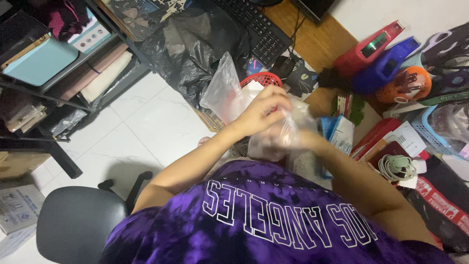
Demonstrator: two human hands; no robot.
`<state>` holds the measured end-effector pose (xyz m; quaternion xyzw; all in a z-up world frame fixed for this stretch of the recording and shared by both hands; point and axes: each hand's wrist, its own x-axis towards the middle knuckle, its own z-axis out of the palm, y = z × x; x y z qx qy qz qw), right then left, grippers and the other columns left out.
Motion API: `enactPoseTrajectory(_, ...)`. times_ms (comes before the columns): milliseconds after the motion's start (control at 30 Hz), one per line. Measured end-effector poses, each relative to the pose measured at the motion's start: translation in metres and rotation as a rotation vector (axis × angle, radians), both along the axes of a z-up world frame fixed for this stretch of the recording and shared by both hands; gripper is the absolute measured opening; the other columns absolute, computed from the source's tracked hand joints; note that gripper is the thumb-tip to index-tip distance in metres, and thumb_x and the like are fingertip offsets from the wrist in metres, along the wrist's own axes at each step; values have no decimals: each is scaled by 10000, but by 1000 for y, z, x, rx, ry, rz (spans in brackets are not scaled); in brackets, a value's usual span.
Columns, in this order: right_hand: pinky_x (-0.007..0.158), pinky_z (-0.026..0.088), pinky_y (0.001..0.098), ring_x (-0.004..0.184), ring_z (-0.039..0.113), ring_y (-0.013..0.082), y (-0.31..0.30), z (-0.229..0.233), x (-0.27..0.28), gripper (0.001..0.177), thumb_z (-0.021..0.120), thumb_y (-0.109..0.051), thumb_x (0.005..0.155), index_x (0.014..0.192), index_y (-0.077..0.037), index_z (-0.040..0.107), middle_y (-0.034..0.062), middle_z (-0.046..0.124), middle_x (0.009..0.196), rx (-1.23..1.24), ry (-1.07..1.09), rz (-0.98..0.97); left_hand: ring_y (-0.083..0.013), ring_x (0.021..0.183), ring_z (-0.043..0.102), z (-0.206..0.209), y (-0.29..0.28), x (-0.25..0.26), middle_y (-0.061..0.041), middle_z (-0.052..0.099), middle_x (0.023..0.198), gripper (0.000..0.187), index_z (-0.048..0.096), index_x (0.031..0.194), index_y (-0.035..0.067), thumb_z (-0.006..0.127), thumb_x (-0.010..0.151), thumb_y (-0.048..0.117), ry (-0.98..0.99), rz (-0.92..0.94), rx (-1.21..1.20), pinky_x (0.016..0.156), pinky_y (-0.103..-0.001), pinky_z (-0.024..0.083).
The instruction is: The person sorts various small items including papers, plastic bags, and a boxed item by hand on a cluttered desk, placing some into a red basket and others to the side.
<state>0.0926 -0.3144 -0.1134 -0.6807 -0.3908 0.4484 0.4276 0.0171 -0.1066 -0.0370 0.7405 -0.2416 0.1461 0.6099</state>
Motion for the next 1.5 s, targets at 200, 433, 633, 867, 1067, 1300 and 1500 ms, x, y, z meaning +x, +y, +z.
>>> enactPoseTrajectory(200, 914, 599, 374, 1031, 706, 232, -28, 50, 72, 601, 757, -22, 846, 1370, 76, 479, 193, 702, 1193, -187, -155, -242, -271, 1344, 462, -109, 2, -10, -194, 497, 1455, 763, 460, 1442, -46, 868, 878, 266, 236, -42, 96, 1083, -417, 394)
enactPoseTrajectory(433, 815, 598, 415, 918, 728, 274, -47, 131, 86, 199, 531, -145, 1136, 1194, 14, 637, 191, 728, 1086, 132, 209, -603, -237, 1071, 714, -183, -7, -22, -105, 795, 1133, 306, 735, 1241, 72, 761, 1003, 262, 543, -35, -99, 989, -373, 567)
enactPoseTrajectory(633, 879, 624, 504, 987, 734, 287, -25, 156, 71, 150, 494, -135, 1134, 1175, -40, 602, 172, 706, 1097, 527, 404, -795, -410, 1229, 540, -81, -4, -38, -325, 549, 1353, 1008, 356, 1473, -82, 905, 706, 273, 130, 233, 356, 1066, -447, 431)
enactPoseTrajectory(867, 748, 605, 381, 929, 718, 266, 30, 157, 27, 176, 630, -180, 1080, 1154, -43, 548, 204, 702, 1087, 603, -129, -998, -178, 993, 613, -17, -12, 20, -105, 682, 1126, 560, 527, 1364, -19, 776, 927, 228, 495, 132, -365, 856, -306, 516)
enactPoseTrajectory(1067, 982, 595, 347, 1170, 735, 248, 51, 146, 5, 222, 617, -118, 1077, 1260, 8, 613, 175, 707, 1308, 434, -788, -542, -68, 713, 646, -38, 10, 46, 5, 740, 834, 121, 708, 996, 30, 723, 910, 114, 573, 139, -634, 632, -231, 499)
enactPoseTrajectory(1300, 825, 596, 308, 924, 758, 216, 79, 110, 10, 220, 627, -24, 1029, 1239, 0, 689, 122, 759, 1098, 281, -416, -421, -132, 731, 652, -8, 65, 12, -77, 714, 806, 152, 737, 900, 20, 798, 813, 129, 340, 579, 205, 660, -314, 510)
enactPoseTrajectory(1500, 702, 617, 360, 829, 739, 246, 112, 134, 43, 185, 656, 3, 979, 1151, -14, 591, 127, 692, 998, 502, 212, -737, -59, 801, 621, 8, 136, 7, 19, 735, 896, 148, 745, 1052, 43, 706, 983, 167, 403, 322, -118, 729, -263, 526)
